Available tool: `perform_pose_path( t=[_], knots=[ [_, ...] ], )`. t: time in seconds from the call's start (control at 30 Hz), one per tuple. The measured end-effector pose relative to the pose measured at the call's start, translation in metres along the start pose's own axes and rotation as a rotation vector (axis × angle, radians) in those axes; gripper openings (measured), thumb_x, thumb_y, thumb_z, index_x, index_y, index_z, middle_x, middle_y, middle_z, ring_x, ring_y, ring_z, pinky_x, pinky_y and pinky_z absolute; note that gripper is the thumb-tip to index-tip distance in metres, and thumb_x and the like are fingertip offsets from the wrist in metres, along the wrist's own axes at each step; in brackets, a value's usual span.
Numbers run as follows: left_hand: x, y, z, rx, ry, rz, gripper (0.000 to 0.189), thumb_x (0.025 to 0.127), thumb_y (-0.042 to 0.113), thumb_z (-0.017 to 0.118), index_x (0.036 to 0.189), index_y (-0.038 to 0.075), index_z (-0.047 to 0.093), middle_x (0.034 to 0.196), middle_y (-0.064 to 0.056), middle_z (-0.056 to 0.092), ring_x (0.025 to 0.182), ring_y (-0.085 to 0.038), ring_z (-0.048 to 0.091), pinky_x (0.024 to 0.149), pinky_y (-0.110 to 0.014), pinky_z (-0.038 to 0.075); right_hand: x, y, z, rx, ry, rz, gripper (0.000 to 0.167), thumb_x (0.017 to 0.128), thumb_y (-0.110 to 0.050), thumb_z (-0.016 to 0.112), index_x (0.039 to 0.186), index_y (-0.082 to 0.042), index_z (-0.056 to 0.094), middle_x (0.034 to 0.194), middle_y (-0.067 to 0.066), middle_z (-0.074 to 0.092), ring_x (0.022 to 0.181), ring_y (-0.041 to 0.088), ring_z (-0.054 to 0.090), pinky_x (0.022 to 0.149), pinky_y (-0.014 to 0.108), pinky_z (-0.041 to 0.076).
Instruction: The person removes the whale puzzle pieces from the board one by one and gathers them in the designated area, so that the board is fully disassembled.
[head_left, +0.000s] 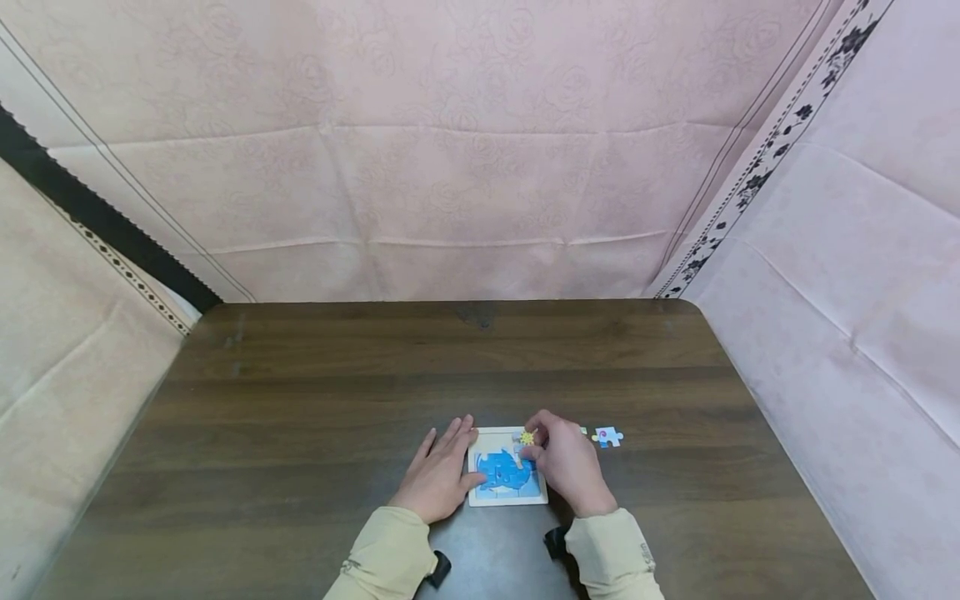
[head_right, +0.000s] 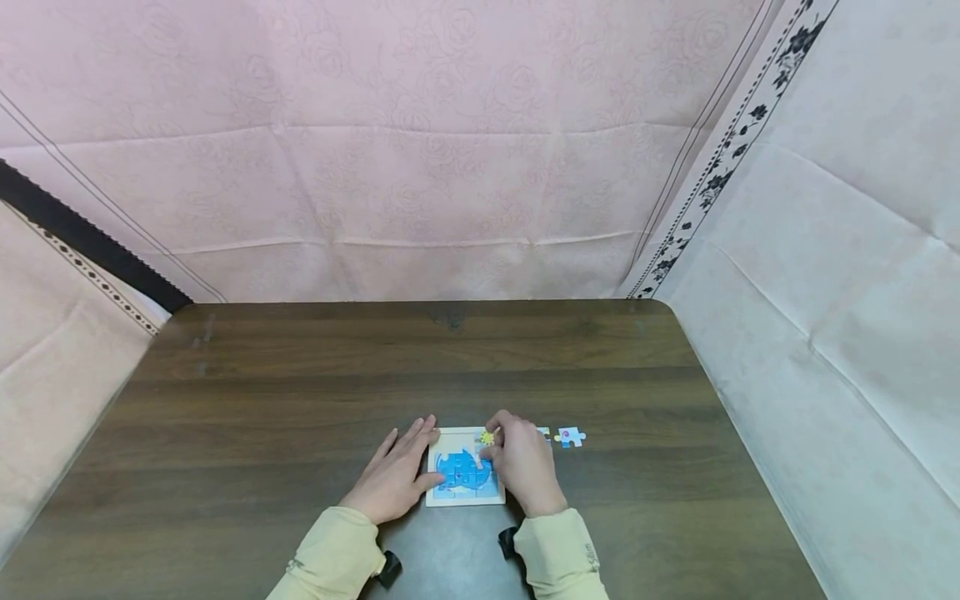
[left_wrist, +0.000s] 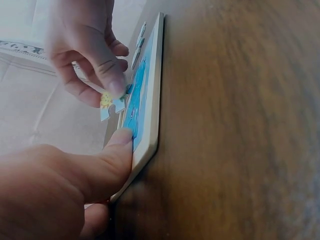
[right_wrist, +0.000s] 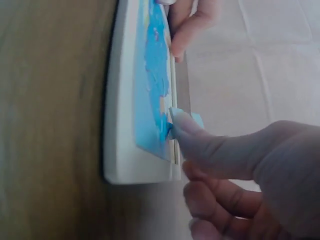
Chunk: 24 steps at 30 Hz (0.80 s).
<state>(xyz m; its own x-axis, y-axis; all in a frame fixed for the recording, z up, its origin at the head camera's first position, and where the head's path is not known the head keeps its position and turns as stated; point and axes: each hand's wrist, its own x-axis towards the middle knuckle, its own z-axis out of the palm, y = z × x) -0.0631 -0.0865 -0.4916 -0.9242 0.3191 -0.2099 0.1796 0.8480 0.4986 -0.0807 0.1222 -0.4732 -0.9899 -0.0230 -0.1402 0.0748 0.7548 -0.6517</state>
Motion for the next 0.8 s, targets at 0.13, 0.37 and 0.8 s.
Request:
perform_pose_path(
  t=[0.13, 0.37, 0.8],
  knots=[
    [0.0, 0.0, 0.0, 0.0, 0.005, 0.001, 0.073, 0.094, 0.041, 0.07, 0.153, 0.009, 0.043, 0.165, -0.006, 0.026, 0.153, -0.026, 0.019, 0.122, -0.056, 0.01, -0.001, 0.003, -0.002, 0.091, 0.021, -0.004, 0.016, 0.087, -0.012, 0.08, 0.101, -0.016, 0.072, 0.082, -0.001, 0.06, 0.07, 0.018, 0.055, 0.062, 0.027, 0.053],
    [0.001, -0.001, 0.001, 0.004, 0.01, 0.013, 0.072, 0.094, 0.041, 0.07, 0.153, 0.009, 0.043, 0.165, -0.006, 0.026, 0.153, -0.025, 0.019, 0.122, -0.055, 0.01, -0.002, 0.013, -0.019, 0.205, 0.138, 0.001, 0.012, 0.088, -0.015, 0.08, 0.098, -0.018, 0.076, 0.085, -0.002, 0.066, 0.075, 0.02, 0.057, 0.062, 0.029, 0.052],
    [-0.001, -0.004, 0.002, 0.002, 0.019, 0.016, 0.073, 0.093, 0.04, 0.071, 0.153, 0.009, 0.043, 0.165, -0.006, 0.026, 0.153, -0.026, 0.019, 0.122, -0.056, 0.011, -0.008, 0.069, -0.082, 0.208, 0.346, 0.19, 0.029, 0.088, -0.022, 0.08, 0.109, -0.003, 0.073, 0.091, 0.011, 0.075, 0.078, 0.018, 0.067, 0.062, 0.023, 0.049]
  ],
)
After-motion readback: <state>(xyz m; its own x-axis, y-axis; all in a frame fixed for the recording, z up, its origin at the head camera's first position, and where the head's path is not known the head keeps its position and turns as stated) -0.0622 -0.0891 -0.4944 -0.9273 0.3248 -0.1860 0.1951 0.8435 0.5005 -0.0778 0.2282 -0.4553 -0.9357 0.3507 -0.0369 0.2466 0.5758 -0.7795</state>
